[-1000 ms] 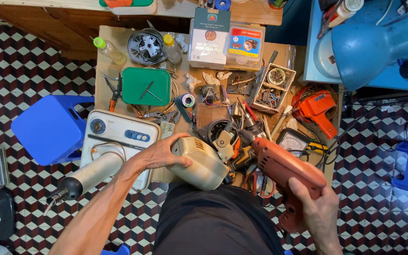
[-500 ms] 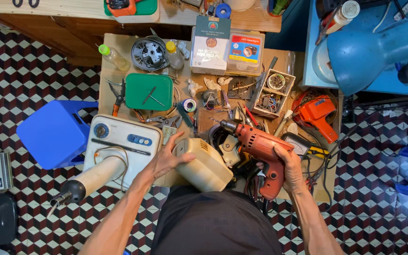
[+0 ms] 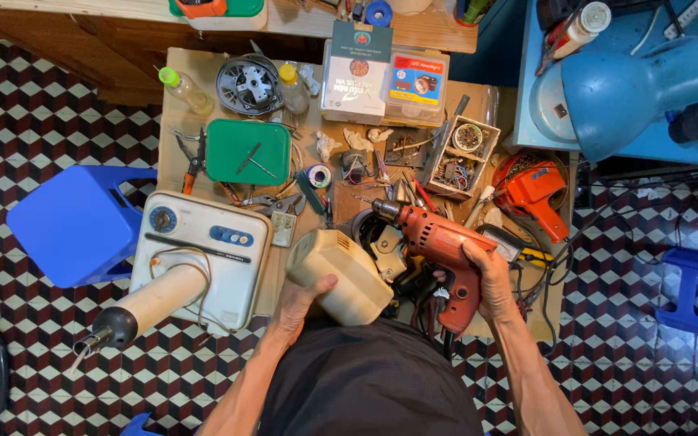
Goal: The person uses a cordless drill to remove screws from a beige plastic housing of an electrical appliance. They repeatedly loosen and remove screws, reposition the housing, and continue drilling at different screw locations on the same unit.
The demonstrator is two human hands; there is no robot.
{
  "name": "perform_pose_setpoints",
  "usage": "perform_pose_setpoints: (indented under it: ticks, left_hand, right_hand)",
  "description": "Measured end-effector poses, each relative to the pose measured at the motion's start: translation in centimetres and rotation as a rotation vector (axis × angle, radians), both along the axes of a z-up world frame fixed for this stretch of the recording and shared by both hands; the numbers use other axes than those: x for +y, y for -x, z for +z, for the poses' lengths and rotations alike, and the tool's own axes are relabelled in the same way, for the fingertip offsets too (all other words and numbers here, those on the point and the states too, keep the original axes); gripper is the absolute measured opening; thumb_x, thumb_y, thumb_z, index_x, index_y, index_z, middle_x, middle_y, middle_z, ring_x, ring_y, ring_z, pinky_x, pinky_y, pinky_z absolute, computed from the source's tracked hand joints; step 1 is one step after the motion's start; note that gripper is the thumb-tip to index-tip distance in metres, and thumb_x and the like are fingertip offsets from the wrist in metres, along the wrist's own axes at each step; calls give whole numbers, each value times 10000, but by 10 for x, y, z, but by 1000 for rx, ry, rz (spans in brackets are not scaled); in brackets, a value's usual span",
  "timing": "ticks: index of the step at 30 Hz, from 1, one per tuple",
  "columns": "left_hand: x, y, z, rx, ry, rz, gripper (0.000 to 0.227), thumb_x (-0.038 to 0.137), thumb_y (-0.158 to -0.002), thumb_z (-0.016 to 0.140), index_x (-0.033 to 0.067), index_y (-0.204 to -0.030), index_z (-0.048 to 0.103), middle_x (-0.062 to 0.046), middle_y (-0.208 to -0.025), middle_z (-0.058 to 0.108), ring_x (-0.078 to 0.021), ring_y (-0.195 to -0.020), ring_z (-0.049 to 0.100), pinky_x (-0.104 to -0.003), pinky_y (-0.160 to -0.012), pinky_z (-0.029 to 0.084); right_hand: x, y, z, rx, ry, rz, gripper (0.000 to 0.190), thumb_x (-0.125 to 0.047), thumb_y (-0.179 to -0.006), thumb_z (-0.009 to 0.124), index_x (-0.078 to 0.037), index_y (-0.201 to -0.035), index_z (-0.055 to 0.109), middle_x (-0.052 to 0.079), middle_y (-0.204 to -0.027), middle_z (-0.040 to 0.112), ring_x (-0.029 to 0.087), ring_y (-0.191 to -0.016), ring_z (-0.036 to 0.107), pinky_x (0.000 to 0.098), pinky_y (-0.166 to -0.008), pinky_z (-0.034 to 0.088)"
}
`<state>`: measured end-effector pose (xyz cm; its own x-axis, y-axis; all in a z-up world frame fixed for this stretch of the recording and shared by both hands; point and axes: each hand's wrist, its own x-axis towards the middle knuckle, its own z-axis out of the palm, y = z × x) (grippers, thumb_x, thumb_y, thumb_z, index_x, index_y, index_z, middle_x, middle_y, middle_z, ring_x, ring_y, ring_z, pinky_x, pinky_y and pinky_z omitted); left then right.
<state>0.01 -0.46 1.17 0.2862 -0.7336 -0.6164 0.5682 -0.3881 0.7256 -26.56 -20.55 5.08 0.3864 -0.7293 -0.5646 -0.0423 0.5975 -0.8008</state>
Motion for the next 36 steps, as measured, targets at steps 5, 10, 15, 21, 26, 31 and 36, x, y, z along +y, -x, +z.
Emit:
perform_pose_setpoints:
  ticks: [5,10,15,21,26,31,36]
  left_hand:
    - [-15,7,41,-643,144,-92,1109,353,-604,931,-15,-1478,357,-165,-1382,447,-260,-1302,510,-379,-1101,459]
    - [-15,10,53,-541,92,-73,1260,347,-584,937,13,-1530,176,-163,-1411,472,-259,-1297,544,-369,-1088,479]
    - [-16,11,56,-514,33,-16,1187,339,-618,921,18,-1512,210,-160,-1401,495,-247,-1281,563,-358,-1068,505]
    - [-15,9,57,-538,-5,-10,1153,335,-627,913,22,-1506,235,-161,-1405,462,-246,-1294,535,-368,-1077,487]
    - [-14,10,55,-518,5,1,1170,350,-626,910,24,-1502,206,-151,-1395,466,-235,-1290,534,-360,-1079,477]
    - [-14,7,47,-546,37,1,1141,357,-639,916,14,-1494,242,-159,-1396,468,-246,-1291,535,-368,-1087,475]
    - [-16,0,43,-491,58,-11,1133,363,-625,918,16,-1482,263,-153,-1386,483,-246,-1285,543,-375,-1084,485]
  right_hand:
    - [27,9,44,454,158,-75,644,-334,-838,740,58,-1320,573,216,-1100,708,279,-840,727,393,-699,635]
    - [67,31,99,646,364,-102,576,-309,-858,738,8,-1324,619,159,-1058,737,213,-866,749,325,-782,638]
    - [84,36,132,787,471,-16,553,-268,-840,772,-47,-1333,653,133,-1059,747,179,-869,718,311,-757,588]
    - [79,21,136,892,403,144,628,-299,-793,787,-119,-1372,625,116,-976,775,174,-736,751,311,-666,624]
    - [75,15,134,833,629,228,604,-332,-814,779,-90,-1345,624,146,-1030,770,186,-833,767,309,-711,632]
    - [70,13,128,854,646,275,600,-352,-822,758,-83,-1339,611,163,-1006,773,204,-824,777,311,-687,653]
    - [67,12,127,864,600,280,611,-360,-825,750,-81,-1348,602,162,-989,772,208,-783,782,313,-659,659]
